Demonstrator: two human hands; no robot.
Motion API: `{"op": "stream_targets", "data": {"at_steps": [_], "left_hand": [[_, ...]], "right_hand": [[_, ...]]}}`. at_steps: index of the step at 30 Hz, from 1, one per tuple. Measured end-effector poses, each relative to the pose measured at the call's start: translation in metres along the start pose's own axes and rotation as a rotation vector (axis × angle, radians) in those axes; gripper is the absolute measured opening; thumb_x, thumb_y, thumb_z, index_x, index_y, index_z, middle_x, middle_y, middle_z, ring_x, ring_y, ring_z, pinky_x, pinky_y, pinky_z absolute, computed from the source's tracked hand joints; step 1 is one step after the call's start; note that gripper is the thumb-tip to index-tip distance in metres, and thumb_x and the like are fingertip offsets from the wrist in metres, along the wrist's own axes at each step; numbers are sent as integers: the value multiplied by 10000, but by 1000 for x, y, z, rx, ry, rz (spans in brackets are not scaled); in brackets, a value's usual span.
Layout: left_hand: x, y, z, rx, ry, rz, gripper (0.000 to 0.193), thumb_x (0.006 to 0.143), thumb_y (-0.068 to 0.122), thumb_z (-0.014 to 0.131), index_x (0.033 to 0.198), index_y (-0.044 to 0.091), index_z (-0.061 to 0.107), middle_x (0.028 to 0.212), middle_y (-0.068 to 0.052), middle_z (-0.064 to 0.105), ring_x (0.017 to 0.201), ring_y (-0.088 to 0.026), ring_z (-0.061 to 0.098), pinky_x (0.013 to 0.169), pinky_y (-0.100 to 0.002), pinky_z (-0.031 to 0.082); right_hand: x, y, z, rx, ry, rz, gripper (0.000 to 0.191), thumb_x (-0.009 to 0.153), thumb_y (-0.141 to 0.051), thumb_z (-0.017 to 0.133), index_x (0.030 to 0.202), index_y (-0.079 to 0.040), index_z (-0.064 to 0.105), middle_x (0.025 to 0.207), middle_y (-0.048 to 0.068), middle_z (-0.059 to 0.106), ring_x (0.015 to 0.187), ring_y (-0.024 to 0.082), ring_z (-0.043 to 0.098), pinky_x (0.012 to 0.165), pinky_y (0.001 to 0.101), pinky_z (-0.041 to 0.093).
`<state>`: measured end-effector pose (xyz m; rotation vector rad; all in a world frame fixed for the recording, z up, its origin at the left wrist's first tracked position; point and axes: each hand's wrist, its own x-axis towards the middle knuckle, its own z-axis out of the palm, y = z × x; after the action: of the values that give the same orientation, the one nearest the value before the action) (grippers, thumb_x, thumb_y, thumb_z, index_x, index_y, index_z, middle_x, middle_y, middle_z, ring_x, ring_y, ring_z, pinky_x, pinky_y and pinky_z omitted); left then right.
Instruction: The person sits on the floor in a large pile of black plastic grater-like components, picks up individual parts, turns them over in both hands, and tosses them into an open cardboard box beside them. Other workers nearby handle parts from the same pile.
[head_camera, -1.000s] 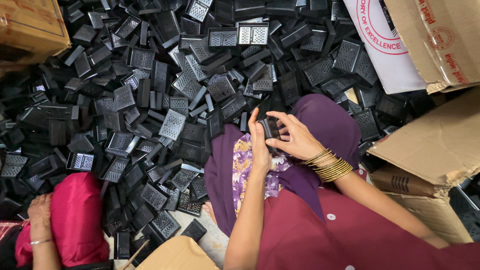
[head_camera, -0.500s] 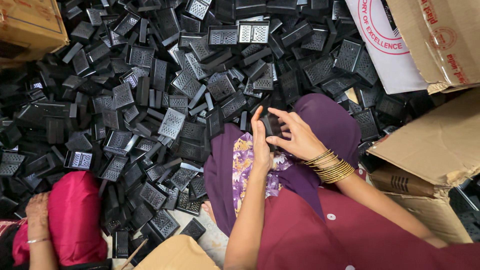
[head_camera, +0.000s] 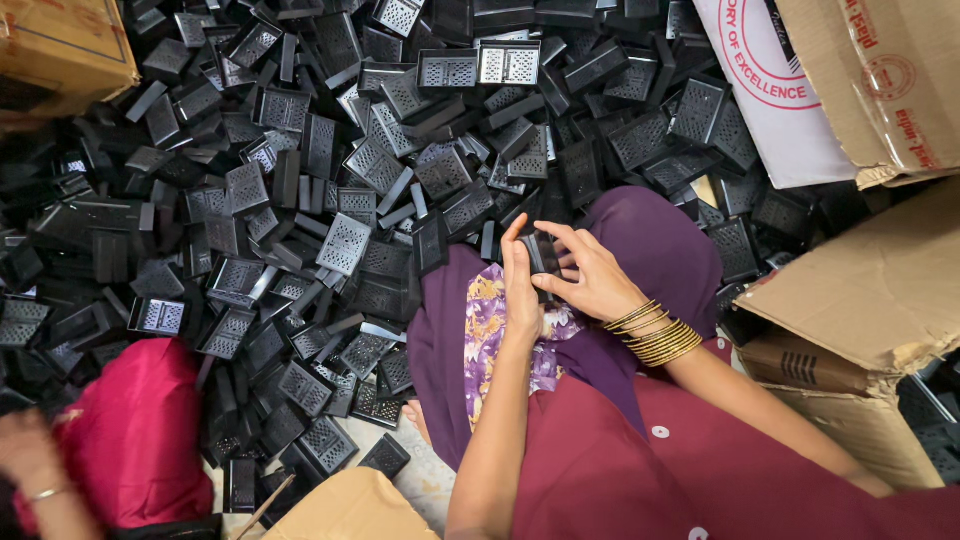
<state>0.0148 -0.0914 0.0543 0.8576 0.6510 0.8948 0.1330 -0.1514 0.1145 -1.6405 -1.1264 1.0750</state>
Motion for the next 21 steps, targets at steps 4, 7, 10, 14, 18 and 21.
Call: {"op": "stream_targets", "data": {"at_steps": [4,7,10,14,18,21], "left_hand": [[0,-1,0,41,-7,-35,525,1101,466,365,1517,146,392,1190,-130,660,1016,-201,698,855,-317,592],[0,-4,-1,33,4,-39,515,1106,456,373,1514,142,403,1209,-129,640,1037,-203,687,858,-321,586],[0,-7,-3,24,17,-31,509,1099,451,375,1508,148,402,1251,-101,601,1060,-191,680,865,-318,586],[0,-9,-3,62,45,9,513,1111,452,379,1513,135,415,1227,-101,577,1039,-181,665,856,-310,581],[-1,-7,-2,71,57,-18,526,1096,467,387,1511,145,414,1214,-93,562,1027,-178,649,848,-308,574],[1,-5,-1,88,63,-79,527,1039,407,486,1499,165,401,1237,-74,556,1058,-178,640,865,-305,563]], "right_hand": [[0,6,1,4,-7,-3,780,824,-200,805,1504,-158,426,1278,140,553,1091,244,691,915,375,615],[0,9,0,-9,-10,-14,777,823,-202,813,1496,-149,428,1270,144,551,1076,246,688,907,374,615],[0,9,0,-38,-3,-3,781,812,-222,824,1489,-159,439,1248,151,551,1050,250,686,896,375,618],[0,9,1,-94,1,11,787,804,-269,837,1482,-174,448,1235,151,553,1032,259,675,881,381,613],[-1,9,1,-108,11,9,793,796,-278,837,1478,-172,445,1238,150,553,1042,257,678,885,380,607],[-2,12,-1,-104,10,-2,790,794,-254,828,1482,-179,446,1233,140,553,1043,259,676,886,375,607]]}}
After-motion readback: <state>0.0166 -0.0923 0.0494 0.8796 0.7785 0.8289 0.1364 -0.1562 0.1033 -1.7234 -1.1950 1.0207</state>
